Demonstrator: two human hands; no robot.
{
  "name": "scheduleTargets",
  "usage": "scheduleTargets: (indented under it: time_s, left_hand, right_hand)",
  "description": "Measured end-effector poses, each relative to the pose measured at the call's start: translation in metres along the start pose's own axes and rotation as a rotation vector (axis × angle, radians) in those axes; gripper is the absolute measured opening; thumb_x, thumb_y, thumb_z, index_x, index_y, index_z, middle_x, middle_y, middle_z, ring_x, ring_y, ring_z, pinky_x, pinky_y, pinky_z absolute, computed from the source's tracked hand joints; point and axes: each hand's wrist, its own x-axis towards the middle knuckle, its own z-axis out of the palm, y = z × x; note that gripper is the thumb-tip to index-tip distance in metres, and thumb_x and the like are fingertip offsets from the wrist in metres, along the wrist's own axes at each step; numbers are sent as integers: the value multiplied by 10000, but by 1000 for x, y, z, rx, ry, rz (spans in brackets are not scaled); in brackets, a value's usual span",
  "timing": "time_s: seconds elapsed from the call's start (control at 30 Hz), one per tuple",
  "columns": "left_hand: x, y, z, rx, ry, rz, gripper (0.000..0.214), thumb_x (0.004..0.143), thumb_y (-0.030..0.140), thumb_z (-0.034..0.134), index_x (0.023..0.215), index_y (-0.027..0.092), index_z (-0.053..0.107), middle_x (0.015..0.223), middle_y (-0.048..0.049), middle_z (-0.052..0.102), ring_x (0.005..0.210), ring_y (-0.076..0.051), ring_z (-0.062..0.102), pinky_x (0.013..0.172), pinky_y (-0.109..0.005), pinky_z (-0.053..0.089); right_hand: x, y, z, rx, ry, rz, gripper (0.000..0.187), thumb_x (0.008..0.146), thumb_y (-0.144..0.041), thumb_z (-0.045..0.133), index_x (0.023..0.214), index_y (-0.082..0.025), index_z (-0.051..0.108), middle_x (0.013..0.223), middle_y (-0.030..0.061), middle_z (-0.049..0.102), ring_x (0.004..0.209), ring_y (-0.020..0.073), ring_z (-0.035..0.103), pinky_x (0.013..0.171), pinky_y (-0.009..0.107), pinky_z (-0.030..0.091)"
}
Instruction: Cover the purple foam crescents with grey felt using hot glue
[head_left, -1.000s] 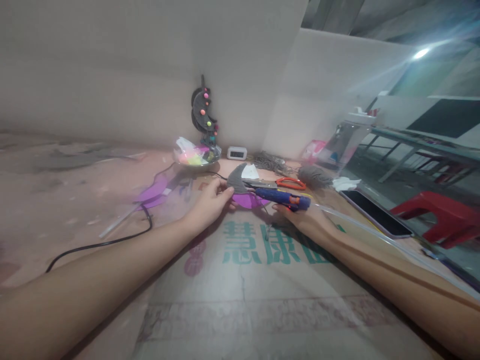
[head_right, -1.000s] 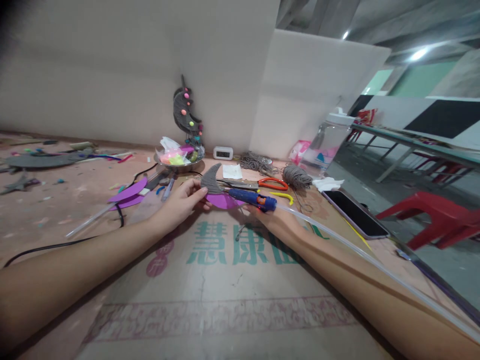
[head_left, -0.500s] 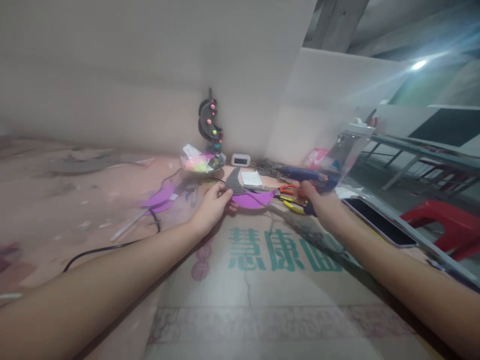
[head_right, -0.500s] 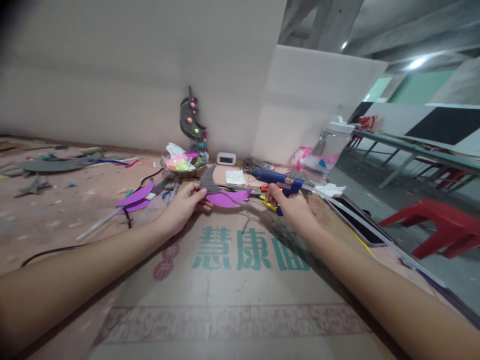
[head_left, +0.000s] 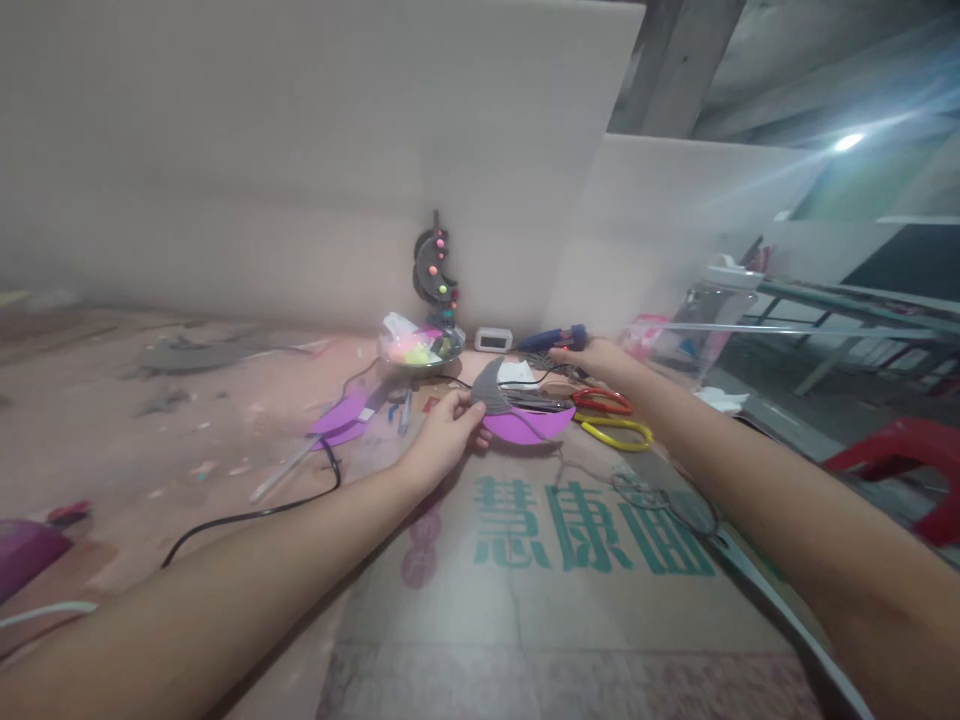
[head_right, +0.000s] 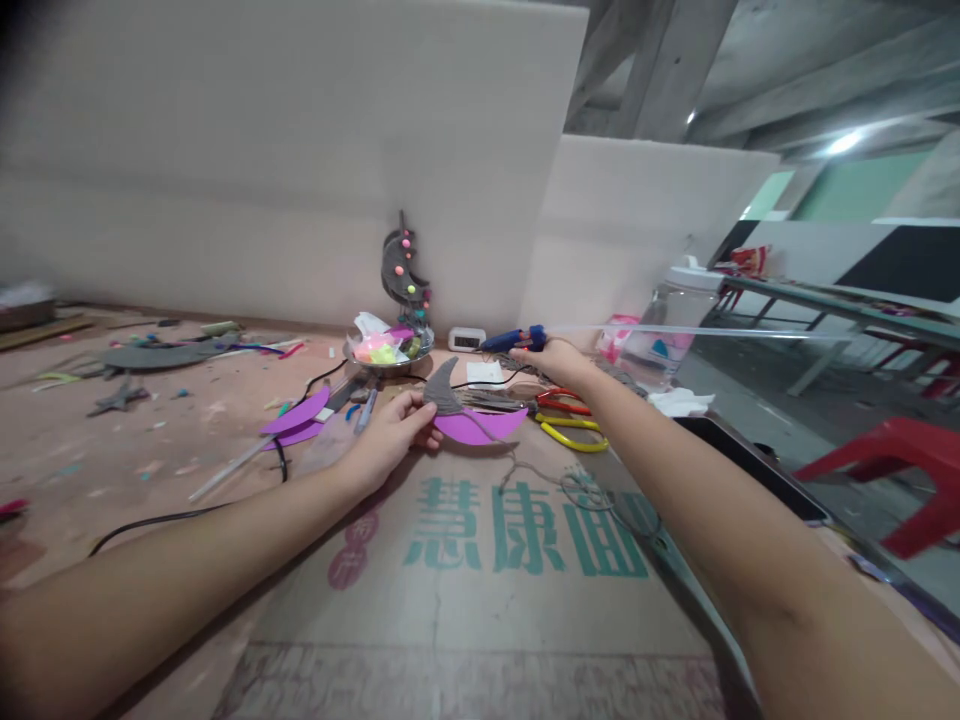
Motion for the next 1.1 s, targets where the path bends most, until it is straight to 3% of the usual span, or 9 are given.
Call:
scheduleTargets:
  time_s: [0.23,0.47,0.57,0.7,0.77,0.8,0.9,1.0,1.1]
  left_hand:
    - [1,-1,0,-8,1,-2,159,811,261,593,850,135,503,625,17,592,490,-86,584,482,-195,494]
    - [0,1,1,-4,5,-26,135,820,245,581,839,134,507,589,15,592,486,-89,583,488,-195,496]
    - [0,1,1,-12,9,-27,143,818,252,588,833,134,509,589,15,590,477,-90,579,475,-197,492]
    - [0,0,1,-21,1,-12,198,796,288,625,842,139,504,605,8,598,488,-97,587,471,-197,489]
    - [-1,1,0,-20,-2,3,211,802,306,619,858,145,496,597,8,599,480,-100,585,465,-198,485]
    - [-1,1,0,-17,1,5,206,812,310,606,864,147,491,587,8,598,471,-102,581,458,-198,482]
    - [-2,3,-2,-14,23,-4,152,850,288,549,868,153,482,565,11,595,456,-100,573,452,-194,480]
    - [-1,4,-3,-54,49,-13,108,861,249,534,872,153,484,576,19,589,490,-92,592,490,-185,496]
    - [1,4,-3,-91,66,-13,84,867,222,523,898,152,489,594,24,585,510,-87,601,510,-180,502]
  right_hand:
    - [18,16,37,-21,-77,5,364,828,-428,584,921,-87,669,777,101,700,631,148,598,592,230,452]
    - [18,26,33,-142,-63,-34,348,800,-426,608,941,-114,671,834,109,705,723,189,624,647,255,451]
    - [1,26,22,-189,-23,-78,325,819,-404,582,959,-126,675,888,133,703,852,232,624,765,298,449]
    - [-43,14,7,-169,30,-167,335,877,-395,475,984,-143,667,1033,134,676,1005,247,589,885,330,422]
    - [-68,4,4,-94,81,-183,397,910,-414,385,1096,-156,623,1125,116,644,1032,224,581,881,318,438]
    - [-79,-1,5,49,111,-148,412,903,-429,391,1115,-150,610,1103,114,647,971,212,601,831,308,464]
    - [-109,-13,15,389,-63,18,537,866,-492,456,1290,-162,480,882,78,668,612,148,577,568,277,479]
    - [-125,-19,23,492,-321,99,704,804,-477,568,1407,-199,332,797,38,657,486,116,494,428,241,404]
    - [-125,-20,13,321,-550,43,497,797,-440,576,1231,-199,556,638,-5,612,485,107,479,434,213,360]
